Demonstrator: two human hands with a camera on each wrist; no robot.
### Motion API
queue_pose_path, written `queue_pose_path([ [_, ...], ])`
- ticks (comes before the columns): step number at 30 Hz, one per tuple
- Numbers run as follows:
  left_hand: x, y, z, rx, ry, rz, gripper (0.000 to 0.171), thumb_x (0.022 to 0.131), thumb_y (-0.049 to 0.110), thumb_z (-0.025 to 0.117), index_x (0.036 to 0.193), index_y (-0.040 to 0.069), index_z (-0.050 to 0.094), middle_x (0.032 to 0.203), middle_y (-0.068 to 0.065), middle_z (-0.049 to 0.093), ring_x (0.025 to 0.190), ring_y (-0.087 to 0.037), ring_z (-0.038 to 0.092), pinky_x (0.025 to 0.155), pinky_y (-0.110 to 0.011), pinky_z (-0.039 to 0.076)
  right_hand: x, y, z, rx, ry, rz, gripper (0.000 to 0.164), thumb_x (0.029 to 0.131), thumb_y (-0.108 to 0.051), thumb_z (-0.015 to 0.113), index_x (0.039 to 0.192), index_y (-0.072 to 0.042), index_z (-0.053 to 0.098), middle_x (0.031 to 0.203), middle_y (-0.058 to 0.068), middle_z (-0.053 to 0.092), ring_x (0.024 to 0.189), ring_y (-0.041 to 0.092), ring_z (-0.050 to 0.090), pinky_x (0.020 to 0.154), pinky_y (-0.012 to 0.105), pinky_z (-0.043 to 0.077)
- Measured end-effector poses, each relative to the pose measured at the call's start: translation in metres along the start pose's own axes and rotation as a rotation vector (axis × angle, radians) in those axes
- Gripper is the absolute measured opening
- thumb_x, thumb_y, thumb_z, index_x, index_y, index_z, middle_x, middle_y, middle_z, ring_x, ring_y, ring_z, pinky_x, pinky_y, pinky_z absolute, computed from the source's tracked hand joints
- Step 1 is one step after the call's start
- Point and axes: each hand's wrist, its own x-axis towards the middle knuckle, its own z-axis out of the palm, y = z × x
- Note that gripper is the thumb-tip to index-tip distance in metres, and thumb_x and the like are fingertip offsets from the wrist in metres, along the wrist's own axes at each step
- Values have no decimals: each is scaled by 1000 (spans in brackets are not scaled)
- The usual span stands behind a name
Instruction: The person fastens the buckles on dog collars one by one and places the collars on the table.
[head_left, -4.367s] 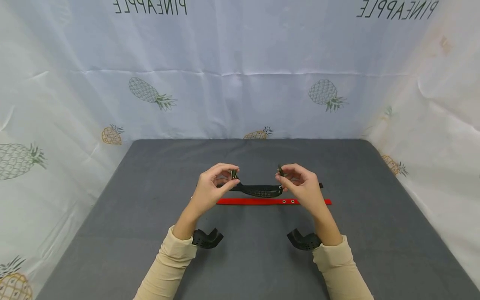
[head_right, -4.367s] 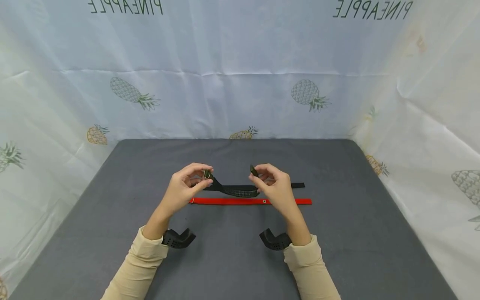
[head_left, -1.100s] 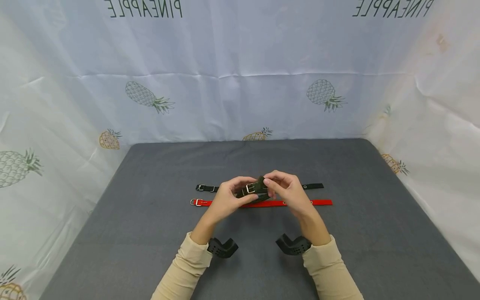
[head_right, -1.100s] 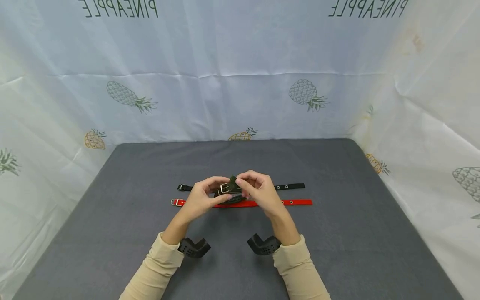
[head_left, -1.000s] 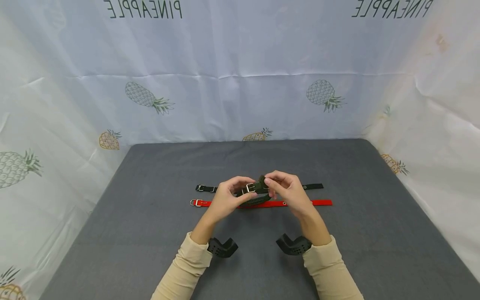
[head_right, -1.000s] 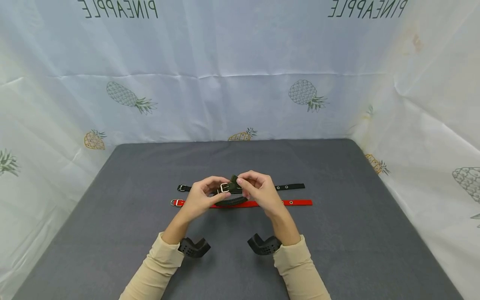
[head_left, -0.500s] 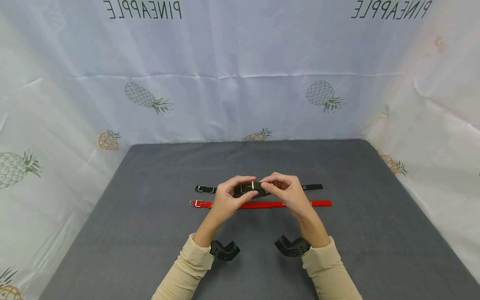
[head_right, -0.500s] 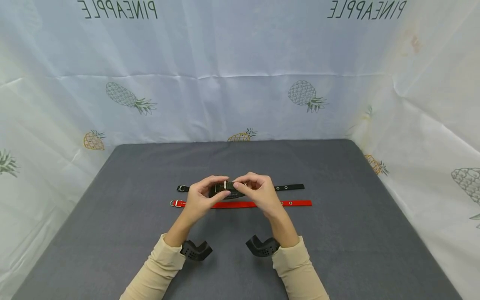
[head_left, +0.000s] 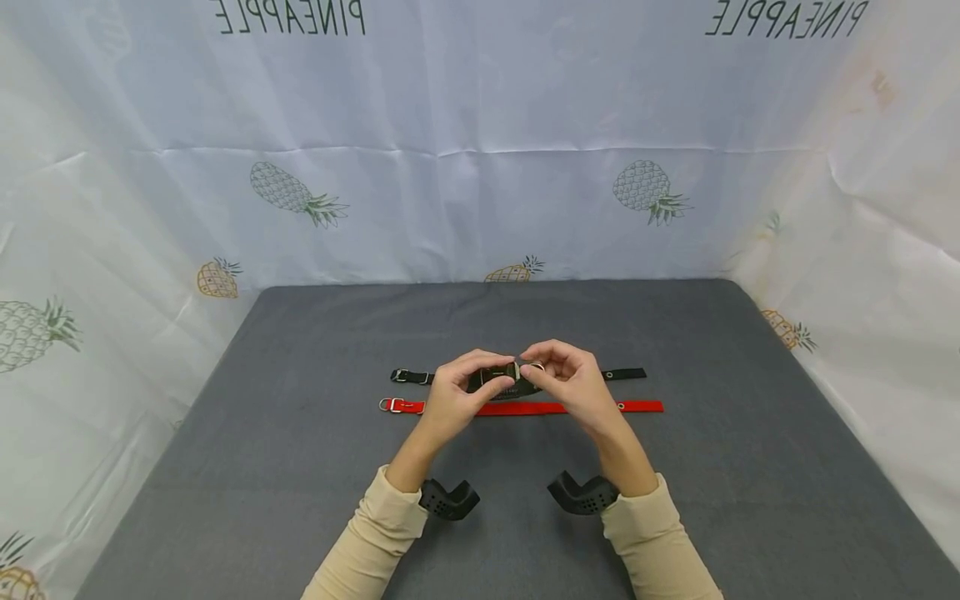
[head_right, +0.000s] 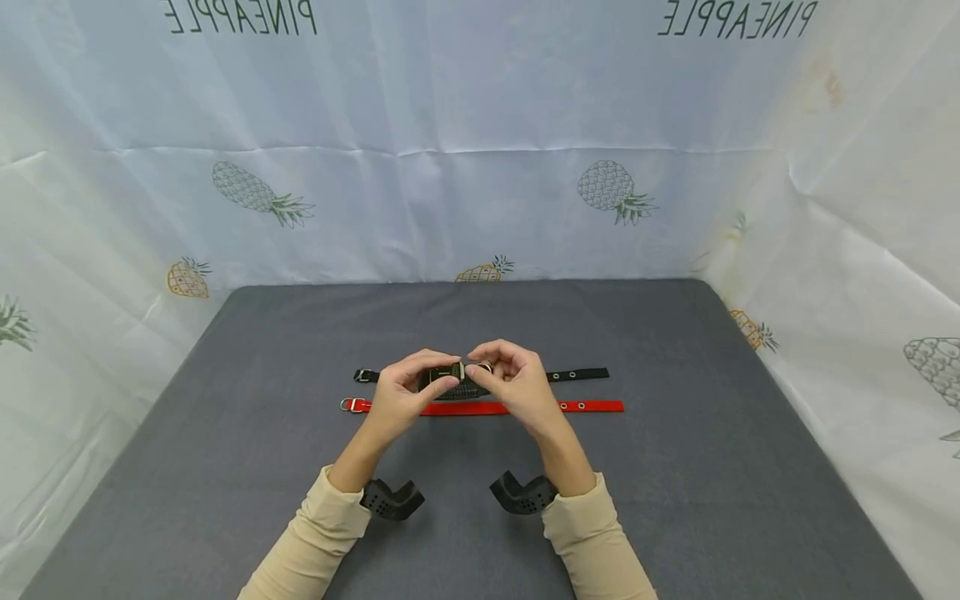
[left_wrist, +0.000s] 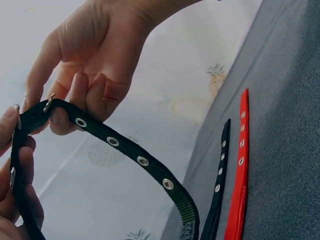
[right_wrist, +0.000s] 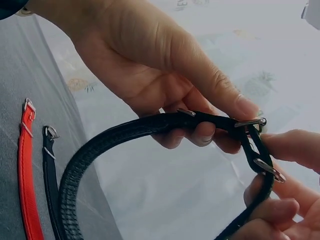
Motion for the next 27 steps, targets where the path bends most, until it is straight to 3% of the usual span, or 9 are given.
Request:
queue_pose_path([
  [6, 0, -2, -1, 26, 41, 95, 21, 88, 0, 66, 107, -10, 66, 106, -25, 61, 101, -2, 58, 82, -17, 54, 1, -1, 5, -115, -64, -82, 36, 86, -3, 70, 118, 9, 60, 71, -16, 53, 46, 11, 30, 42, 25, 29],
  [11, 2, -4, -2, 78, 53, 217, 25, 90, 10, 65, 102, -10, 68, 101, -21, 59, 93, -13, 57, 76, -18, 53, 2, 1, 11, -187, 8, -190, 32, 81, -2, 74, 109, 10, 67, 62, -3, 46, 42, 13, 25, 39, 21, 26],
  [15, 3, -4, -1, 80, 59, 260, 30, 90, 17, 64, 101, -11, 69, 98, -20, 59, 90, -14, 56, 72, -20, 52, 2, 4, 12, -184, 47, -263, 28, 78, -3, 77, 101, 12, 69, 60, 7, 40, 42, 13, 25, 39, 21, 26],
  [21, 2, -3, 2, 24, 53, 235, 32, 93, 20, 61, 101, -11, 65, 97, -22, 58, 93, -6, 57, 75, -20, 54, 5, 8, 12, -137, 31, -387, 24, 78, -3, 77, 96, 10, 70, 60, 8, 41, 41, 12, 22, 38, 20, 23],
  [27, 1, -1, 3, 21, 56, 159, 26, 95, 14, 58, 104, -10, 59, 100, -26, 59, 99, 1, 58, 86, -19, 54, 6, 10, 9, -121, 18, -408, 18, 79, 1, 75, 96, 6, 69, 61, 6, 40, 40, 12, 22, 37, 20, 22],
])
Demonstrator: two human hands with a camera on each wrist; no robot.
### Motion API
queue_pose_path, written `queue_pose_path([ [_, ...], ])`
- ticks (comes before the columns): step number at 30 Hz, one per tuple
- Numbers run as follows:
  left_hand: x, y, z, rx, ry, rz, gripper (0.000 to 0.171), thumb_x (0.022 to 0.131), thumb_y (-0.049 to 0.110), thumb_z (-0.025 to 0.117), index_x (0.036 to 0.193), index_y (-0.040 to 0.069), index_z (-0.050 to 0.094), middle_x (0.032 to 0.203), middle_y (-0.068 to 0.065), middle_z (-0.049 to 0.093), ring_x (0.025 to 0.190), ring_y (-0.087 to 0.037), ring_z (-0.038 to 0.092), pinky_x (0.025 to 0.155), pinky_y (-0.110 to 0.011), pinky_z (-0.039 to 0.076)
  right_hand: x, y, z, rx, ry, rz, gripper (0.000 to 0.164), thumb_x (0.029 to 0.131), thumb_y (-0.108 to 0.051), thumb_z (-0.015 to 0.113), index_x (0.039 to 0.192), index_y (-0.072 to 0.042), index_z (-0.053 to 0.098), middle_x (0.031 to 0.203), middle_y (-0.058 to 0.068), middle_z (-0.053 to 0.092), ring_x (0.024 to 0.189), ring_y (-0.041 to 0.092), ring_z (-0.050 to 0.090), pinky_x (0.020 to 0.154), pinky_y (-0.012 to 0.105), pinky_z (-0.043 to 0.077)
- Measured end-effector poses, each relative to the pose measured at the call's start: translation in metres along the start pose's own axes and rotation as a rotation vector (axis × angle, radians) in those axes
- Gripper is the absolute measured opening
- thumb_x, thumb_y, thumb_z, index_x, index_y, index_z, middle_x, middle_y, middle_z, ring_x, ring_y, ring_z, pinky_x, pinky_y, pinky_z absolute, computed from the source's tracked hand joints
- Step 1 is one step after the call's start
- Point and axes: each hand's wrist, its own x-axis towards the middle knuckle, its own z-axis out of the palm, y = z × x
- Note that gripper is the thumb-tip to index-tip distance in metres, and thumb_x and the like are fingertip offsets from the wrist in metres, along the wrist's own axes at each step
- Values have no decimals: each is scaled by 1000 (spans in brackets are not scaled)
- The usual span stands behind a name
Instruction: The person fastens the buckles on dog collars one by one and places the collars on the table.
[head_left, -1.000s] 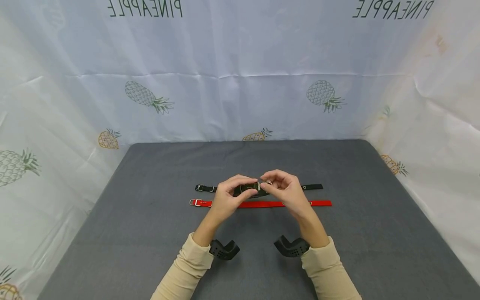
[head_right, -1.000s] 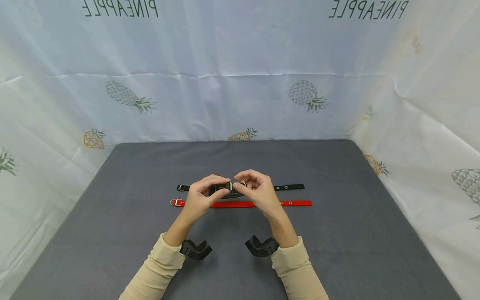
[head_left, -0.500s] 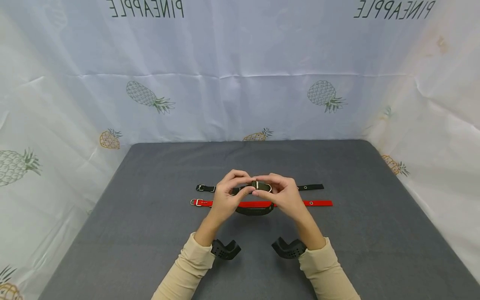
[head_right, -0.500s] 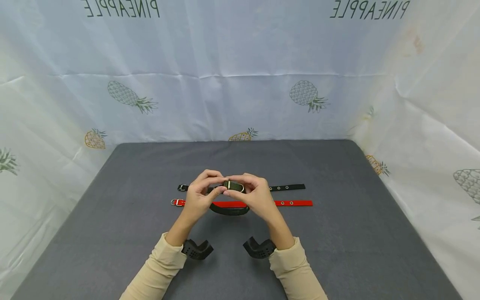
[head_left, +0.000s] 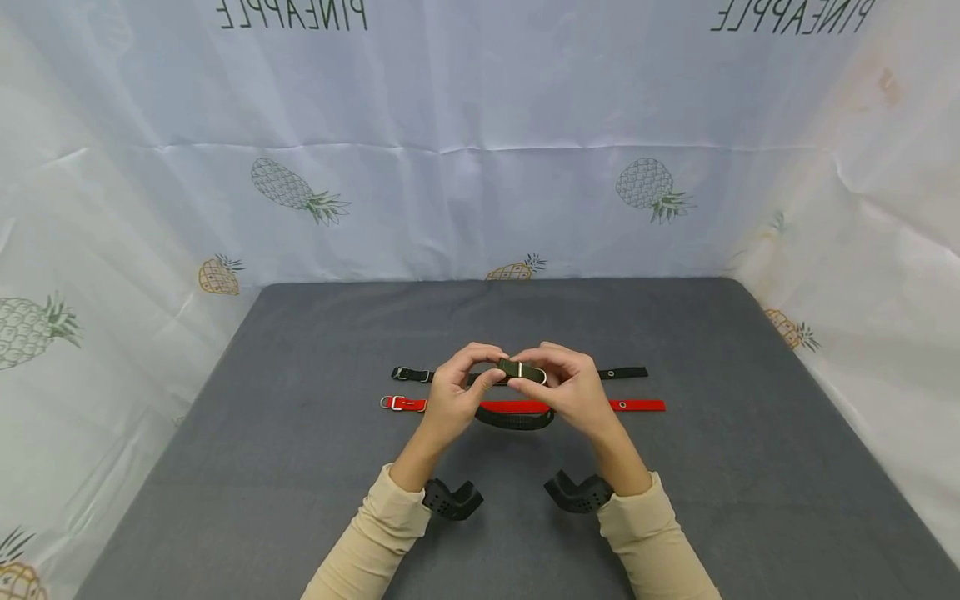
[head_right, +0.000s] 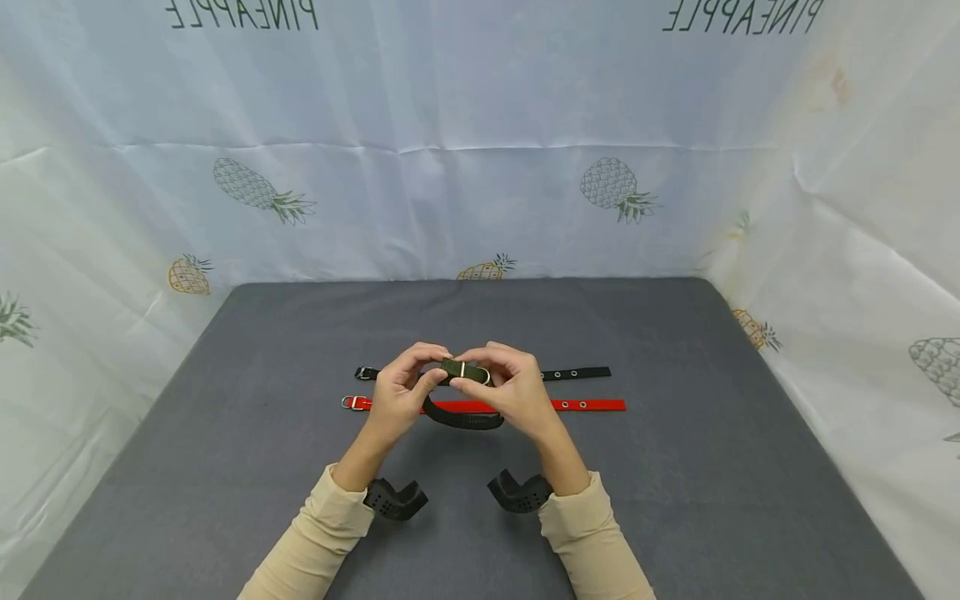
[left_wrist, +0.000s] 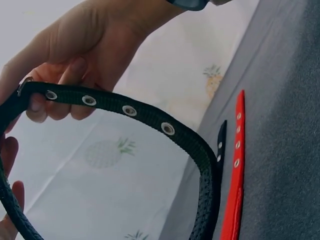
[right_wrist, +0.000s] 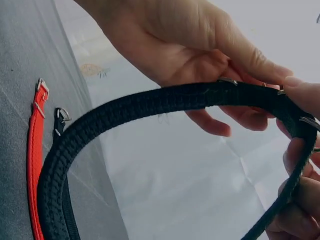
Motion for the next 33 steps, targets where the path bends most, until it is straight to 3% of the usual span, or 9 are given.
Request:
queue_pose_path([
  [13, 3, 6, -6, -60, 75, -73, 31, 96, 13, 56, 106, -15, 54, 101, -33, 58, 99, 7, 60, 84, -11, 53, 2, -3, -2, -53, 7, 60, 21, 77, 7, 75, 97, 7, 69, 62, 6, 40, 42, 13, 25, 38, 21, 23],
  [17, 3, 6, -9, -80, 150, -67, 37, 96, 16, 56, 107, -19, 51, 104, -5, 66, 99, 7, 61, 88, -11, 51, 1, -3, -4, -64, 26, 91, 22, 75, 10, 74, 95, 5, 69, 65, 2, 45, 41, 13, 24, 38, 21, 23],
  [20, 5, 7, -14, -95, 214, -51, 40, 96, 16, 56, 107, -22, 49, 109, 17, 62, 100, 8, 60, 91, -10, 49, 0, -3, -6, -52, 44, 91, 22, 74, 13, 73, 94, 5, 69, 66, 2, 45, 42, 12, 23, 38, 22, 21],
  [26, 6, 8, -20, -119, 225, -83, 37, 98, 12, 54, 110, -22, 48, 110, 20, 61, 102, 7, 59, 95, -11, 48, -1, -2, -8, -50, 53, 97, 21, 75, 13, 72, 94, 4, 69, 66, 9, 41, 42, 13, 22, 38, 22, 21],
  [33, 5, 8, -18, -207, 198, -143, 38, 97, 12, 55, 116, -20, 47, 112, 17, 62, 101, 5, 62, 94, -13, 50, 0, -4, -8, -74, 59, 139, 21, 80, 12, 67, 98, 2, 66, 61, 1, 38, 42, 14, 20, 38, 22, 20],
])
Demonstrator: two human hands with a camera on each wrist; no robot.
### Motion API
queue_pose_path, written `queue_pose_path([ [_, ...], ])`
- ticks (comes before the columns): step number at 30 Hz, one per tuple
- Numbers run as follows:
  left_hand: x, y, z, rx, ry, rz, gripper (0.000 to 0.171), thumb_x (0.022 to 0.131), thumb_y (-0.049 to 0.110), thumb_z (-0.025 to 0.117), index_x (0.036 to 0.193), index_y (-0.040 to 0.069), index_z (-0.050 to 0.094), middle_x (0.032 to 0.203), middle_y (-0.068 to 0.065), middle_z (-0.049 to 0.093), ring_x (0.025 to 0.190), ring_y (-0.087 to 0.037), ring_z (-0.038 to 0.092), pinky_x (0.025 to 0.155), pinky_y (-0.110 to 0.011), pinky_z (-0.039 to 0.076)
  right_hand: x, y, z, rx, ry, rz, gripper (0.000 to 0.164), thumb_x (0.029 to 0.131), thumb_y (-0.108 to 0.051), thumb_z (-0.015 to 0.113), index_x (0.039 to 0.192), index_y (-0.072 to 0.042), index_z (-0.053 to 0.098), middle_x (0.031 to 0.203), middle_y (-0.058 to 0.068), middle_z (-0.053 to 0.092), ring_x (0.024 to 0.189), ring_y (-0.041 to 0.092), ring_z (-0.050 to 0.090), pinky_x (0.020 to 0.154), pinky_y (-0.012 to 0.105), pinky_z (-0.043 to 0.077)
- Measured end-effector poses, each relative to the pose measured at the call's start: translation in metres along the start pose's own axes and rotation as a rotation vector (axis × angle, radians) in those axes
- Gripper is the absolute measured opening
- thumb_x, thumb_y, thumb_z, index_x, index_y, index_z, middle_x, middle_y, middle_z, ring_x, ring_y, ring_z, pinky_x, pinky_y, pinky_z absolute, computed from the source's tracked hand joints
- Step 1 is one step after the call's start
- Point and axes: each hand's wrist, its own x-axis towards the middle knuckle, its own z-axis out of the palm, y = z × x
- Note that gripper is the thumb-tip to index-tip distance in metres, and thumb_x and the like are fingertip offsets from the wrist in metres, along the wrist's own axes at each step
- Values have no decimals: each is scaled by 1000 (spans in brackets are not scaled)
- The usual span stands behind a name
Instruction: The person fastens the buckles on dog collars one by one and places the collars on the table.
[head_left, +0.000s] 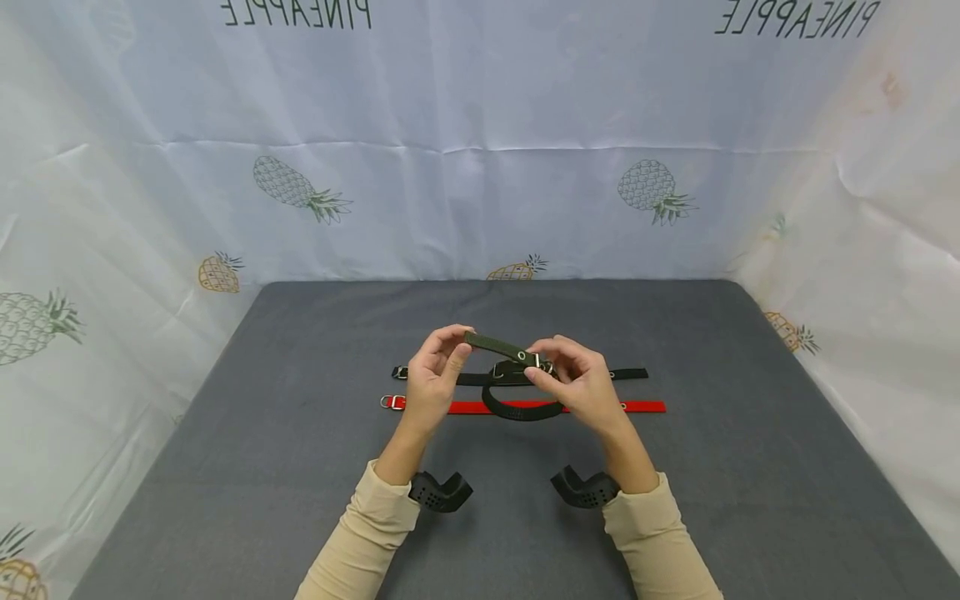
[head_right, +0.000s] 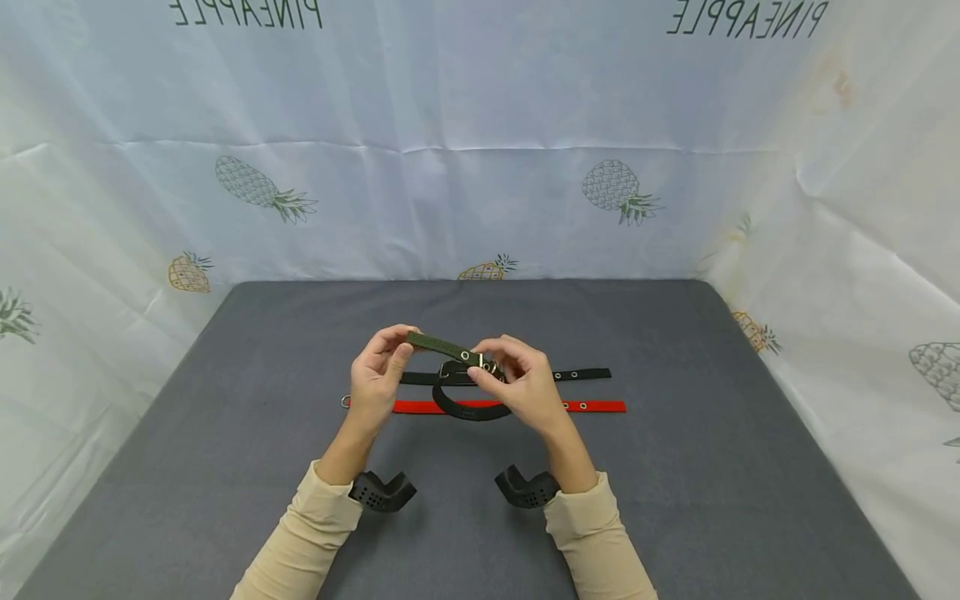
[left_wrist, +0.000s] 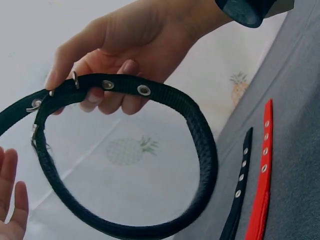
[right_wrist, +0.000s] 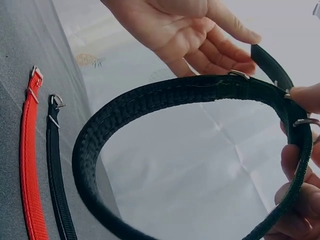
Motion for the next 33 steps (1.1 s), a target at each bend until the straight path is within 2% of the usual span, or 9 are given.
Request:
queue_pose_path([
  [2, -1, -1, 2, 10, -27, -26, 40, 97, 11, 55, 119, -21, 45, 110, 16, 63, 102, 5, 63, 95, -15, 50, 0, 0, 0, 3, 4, 5, 20, 81, 11, 65, 100, 3, 64, 59, 1, 35, 42, 14, 21, 37, 22, 20],
  [4, -1, -2, 4, 27, -68, -90, 39, 97, 10, 56, 122, -18, 46, 109, 11, 64, 103, 4, 63, 96, -15, 50, 0, 1, 0, 6, 8, 7, 20, 82, 11, 64, 101, 4, 63, 58, 1, 34, 42, 13, 22, 37, 22, 21],
  [9, -5, -1, 11, 114, -162, -324, 30, 100, 13, 52, 121, -8, 56, 112, -20, 63, 94, 1, 62, 89, -17, 52, -1, 0, 2, -17, -21, 37, 20, 86, 9, 61, 105, 4, 60, 64, -3, 39, 44, 12, 27, 38, 23, 25],
  [12, -6, 0, 13, 169, -174, -398, 28, 101, 13, 50, 117, -7, 60, 106, -28, 61, 85, -3, 61, 82, -20, 52, -2, -1, 4, -50, -55, 67, 20, 89, 5, 60, 109, 1, 59, 67, -6, 42, 46, 11, 29, 41, 23, 28],
  [15, -5, 1, 14, 190, -163, -427, 26, 100, 12, 51, 113, -7, 62, 95, -20, 62, 83, -5, 57, 79, -23, 51, -2, -2, 6, -72, -85, 89, 22, 91, 3, 58, 113, -2, 57, 75, -6, 50, 49, 9, 33, 44, 23, 31],
  [18, -4, 3, 13, 181, -155, -448, 24, 99, 11, 53, 111, -8, 62, 90, -3, 59, 82, -5, 54, 78, -23, 48, -1, -4, 9, -64, -114, 96, 22, 93, 2, 55, 115, -3, 53, 83, 2, 54, 51, 8, 33, 45, 23, 32],
  [21, -3, 3, 13, 161, -156, -456, 24, 99, 12, 54, 110, -9, 61, 87, 5, 53, 80, -5, 50, 75, -21, 45, -1, -4, 11, -48, -144, 87, 20, 96, 1, 52, 116, -2, 49, 86, 11, 53, 52, 7, 33, 45, 24, 32],
  [28, -3, 3, 14, 126, -152, -448, 27, 98, 17, 56, 106, -8, 59, 95, 9, 58, 90, -3, 55, 85, -25, 49, -1, -4, 15, -44, -179, 63, 19, 99, -4, 48, 118, -3, 45, 85, 8, 47, 55, 6, 31, 49, 26, 31],
  [33, -4, 3, 16, 149, -132, -446, 24, 97, 19, 57, 100, -5, 60, 91, 12, 58, 85, -4, 53, 81, -26, 47, -2, -3, 16, -69, -174, 33, 19, 100, -4, 46, 119, -4, 45, 82, 7, 45, 58, 5, 32, 52, 27, 31],
])
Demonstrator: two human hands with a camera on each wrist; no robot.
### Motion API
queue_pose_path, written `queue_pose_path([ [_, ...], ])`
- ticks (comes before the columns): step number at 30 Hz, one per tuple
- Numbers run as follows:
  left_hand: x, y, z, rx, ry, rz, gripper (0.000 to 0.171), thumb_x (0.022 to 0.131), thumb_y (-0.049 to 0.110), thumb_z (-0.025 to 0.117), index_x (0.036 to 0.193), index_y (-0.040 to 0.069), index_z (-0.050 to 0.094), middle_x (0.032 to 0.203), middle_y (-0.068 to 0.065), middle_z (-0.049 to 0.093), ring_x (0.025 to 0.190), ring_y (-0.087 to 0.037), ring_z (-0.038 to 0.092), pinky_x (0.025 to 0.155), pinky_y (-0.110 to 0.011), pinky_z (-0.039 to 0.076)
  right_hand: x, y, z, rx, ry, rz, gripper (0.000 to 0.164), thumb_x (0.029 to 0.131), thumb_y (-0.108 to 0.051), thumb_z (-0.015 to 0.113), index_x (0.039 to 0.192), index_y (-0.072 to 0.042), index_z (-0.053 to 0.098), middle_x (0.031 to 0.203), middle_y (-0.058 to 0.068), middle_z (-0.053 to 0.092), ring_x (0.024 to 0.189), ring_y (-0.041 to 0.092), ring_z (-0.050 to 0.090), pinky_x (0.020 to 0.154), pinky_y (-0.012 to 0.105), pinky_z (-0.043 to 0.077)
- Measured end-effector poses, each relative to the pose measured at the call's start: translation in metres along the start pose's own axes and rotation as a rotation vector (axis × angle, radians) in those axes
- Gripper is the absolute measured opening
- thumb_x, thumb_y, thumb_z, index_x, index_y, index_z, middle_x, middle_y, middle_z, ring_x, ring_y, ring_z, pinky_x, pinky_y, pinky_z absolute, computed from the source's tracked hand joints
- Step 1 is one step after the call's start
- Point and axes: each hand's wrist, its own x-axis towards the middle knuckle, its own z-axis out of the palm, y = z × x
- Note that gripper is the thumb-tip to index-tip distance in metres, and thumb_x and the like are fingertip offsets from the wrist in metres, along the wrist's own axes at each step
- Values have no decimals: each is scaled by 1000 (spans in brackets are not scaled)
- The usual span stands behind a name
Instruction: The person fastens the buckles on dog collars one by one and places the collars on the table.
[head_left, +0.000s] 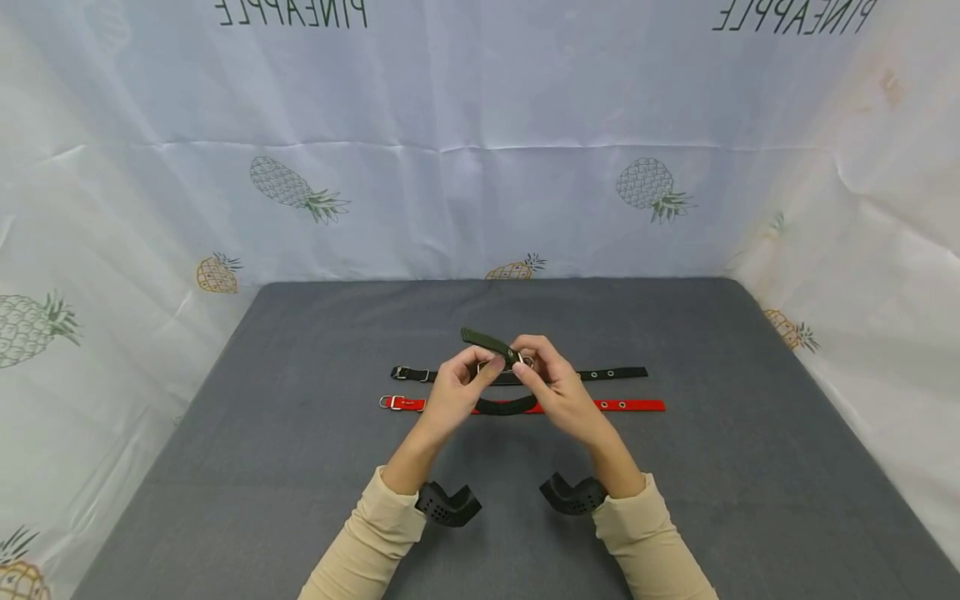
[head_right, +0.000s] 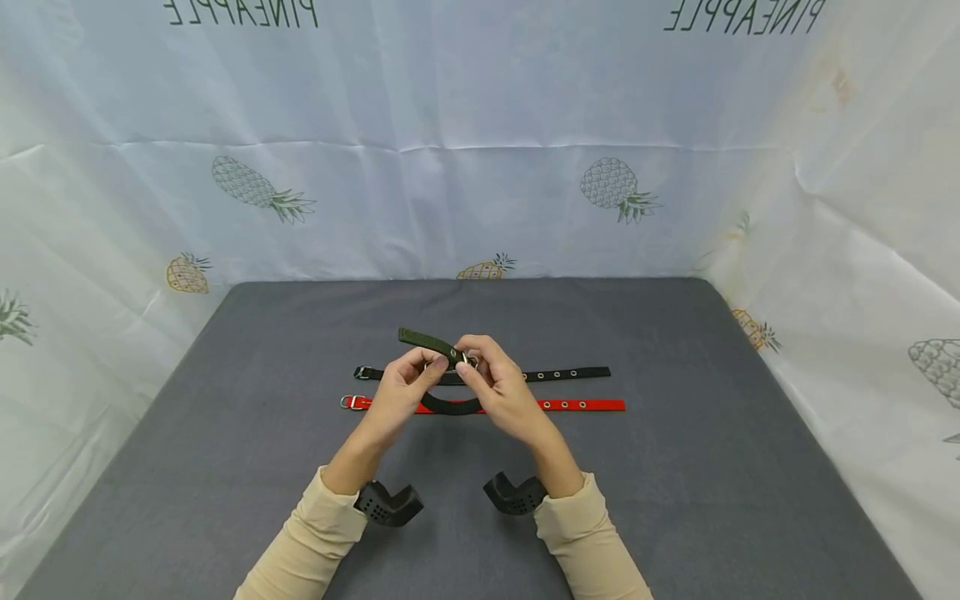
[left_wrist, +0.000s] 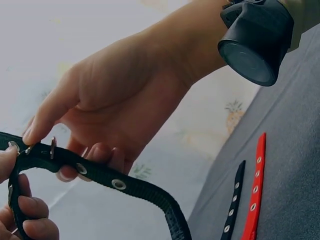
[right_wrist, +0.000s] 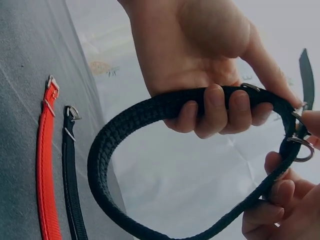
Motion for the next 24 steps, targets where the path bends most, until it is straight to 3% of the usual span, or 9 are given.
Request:
queue_pose_path([
  [5, -2, 4, 4, 10, 66, 18, 19, 96, 16, 60, 92, -2, 59, 77, 12, 51, 72, -4, 44, 69, -20, 39, 1, -2, 4, 36, 4, -19, 19, 101, 0, 42, 120, -3, 42, 83, 4, 42, 57, 9, 33, 52, 27, 33],
  [10, -3, 6, 7, 12, 118, 24, 17, 95, 14, 60, 86, 0, 57, 66, 10, 41, 63, -5, 38, 62, -19, 34, 1, -2, 8, 103, -3, 14, 17, 103, -4, 38, 120, -2, 39, 90, 6, 41, 62, 17, 36, 56, 27, 35],
  [14, -2, 6, 6, 16, 120, 33, 18, 94, 14, 61, 85, -1, 56, 64, 10, 39, 62, -4, 38, 62, -19, 34, 1, -1, 10, 123, -8, 20, 17, 103, -5, 38, 119, -2, 38, 86, 14, 40, 63, 21, 36, 57, 28, 35],
  [18, -2, 6, 4, 17, 115, 35, 17, 94, 13, 61, 85, -1, 57, 65, 10, 40, 63, -4, 39, 62, -19, 35, 1, -1, 9, 121, -5, 14, 17, 102, -6, 41, 118, -1, 41, 86, 13, 43, 63, 20, 38, 57, 28, 36],
  [24, -2, 8, -3, -18, 53, 26, 15, 93, 13, 62, 87, 0, 59, 81, 12, 54, 80, -4, 48, 75, -21, 43, 2, -3, 7, 121, -3, 33, 16, 101, -6, 45, 117, -1, 46, 86, 10, 49, 65, 15, 41, 59, 27, 37],
])
